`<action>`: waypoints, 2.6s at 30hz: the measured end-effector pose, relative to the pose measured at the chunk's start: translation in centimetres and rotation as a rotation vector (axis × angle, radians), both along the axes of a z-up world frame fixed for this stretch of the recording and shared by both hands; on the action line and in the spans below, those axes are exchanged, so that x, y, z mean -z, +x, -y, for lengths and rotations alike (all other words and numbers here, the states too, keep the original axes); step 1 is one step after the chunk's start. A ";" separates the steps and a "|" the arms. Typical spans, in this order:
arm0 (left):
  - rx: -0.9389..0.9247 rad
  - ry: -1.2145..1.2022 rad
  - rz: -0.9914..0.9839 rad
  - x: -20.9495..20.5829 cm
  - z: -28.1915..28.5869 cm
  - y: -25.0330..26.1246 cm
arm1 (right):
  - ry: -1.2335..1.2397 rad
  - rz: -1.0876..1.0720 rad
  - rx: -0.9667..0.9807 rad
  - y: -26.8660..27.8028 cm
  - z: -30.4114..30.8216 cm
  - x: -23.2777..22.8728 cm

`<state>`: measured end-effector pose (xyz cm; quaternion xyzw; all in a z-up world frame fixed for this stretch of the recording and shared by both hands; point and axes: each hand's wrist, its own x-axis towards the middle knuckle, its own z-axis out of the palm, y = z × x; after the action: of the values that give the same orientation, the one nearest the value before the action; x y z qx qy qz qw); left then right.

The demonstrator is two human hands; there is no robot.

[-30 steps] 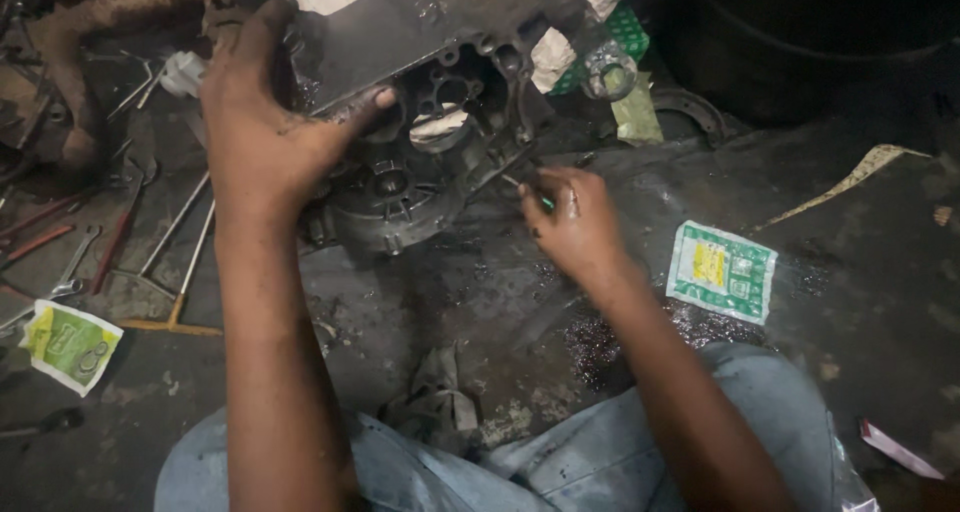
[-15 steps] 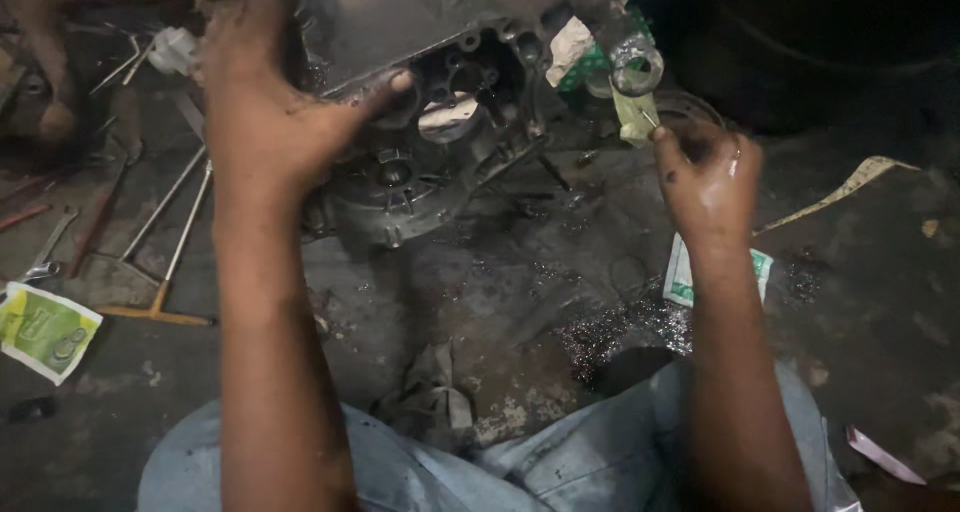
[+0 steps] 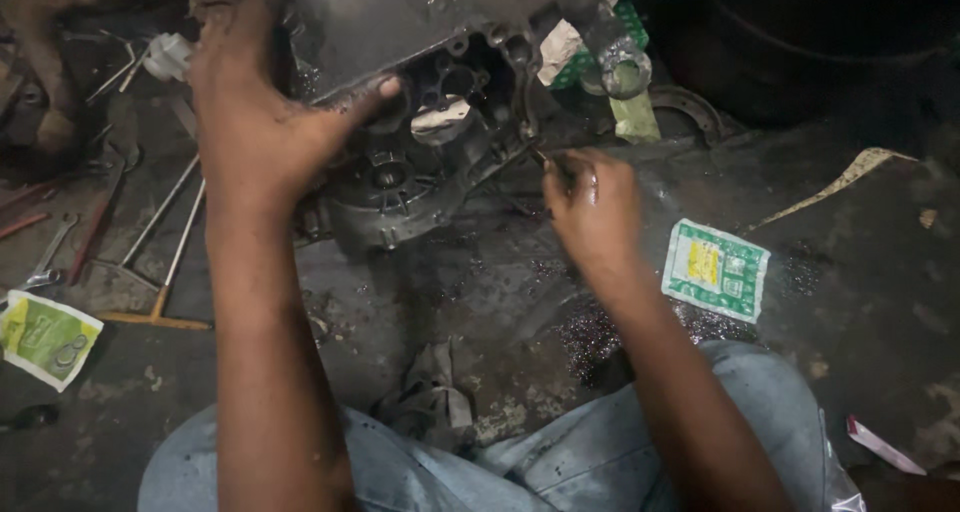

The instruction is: The person scrubs a greasy metal engine block with a small brush, focusing on the internal cavities and crevices. They rotate the part to access different angles and continue scrubbing the surface.

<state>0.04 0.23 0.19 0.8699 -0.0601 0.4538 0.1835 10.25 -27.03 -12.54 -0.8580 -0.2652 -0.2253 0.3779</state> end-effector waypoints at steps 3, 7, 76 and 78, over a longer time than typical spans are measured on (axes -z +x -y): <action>0.022 -0.032 -0.008 -0.1 0.1 0.0 | -0.059 0.044 0.012 -0.2 -0.4 -0.9; 0.011 -0.093 -0.001 0.1 0.1 0.1 | 0.041 -0.178 0.118 -0.2 -0.4 -0.9; -0.156 -0.305 -0.239 -2.1 0.9 -0.9 | 0.318 -0.202 0.045 2.7 -0.3 5.3; -0.105 -0.310 -0.185 -1.9 0.9 -1.0 | 0.319 -0.226 0.031 2.6 -0.3 4.9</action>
<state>-0.98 -0.68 2.14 0.8713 0.0732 0.3846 0.2960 12.88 -26.75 -17.45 -0.8112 -0.1687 -0.1725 0.5327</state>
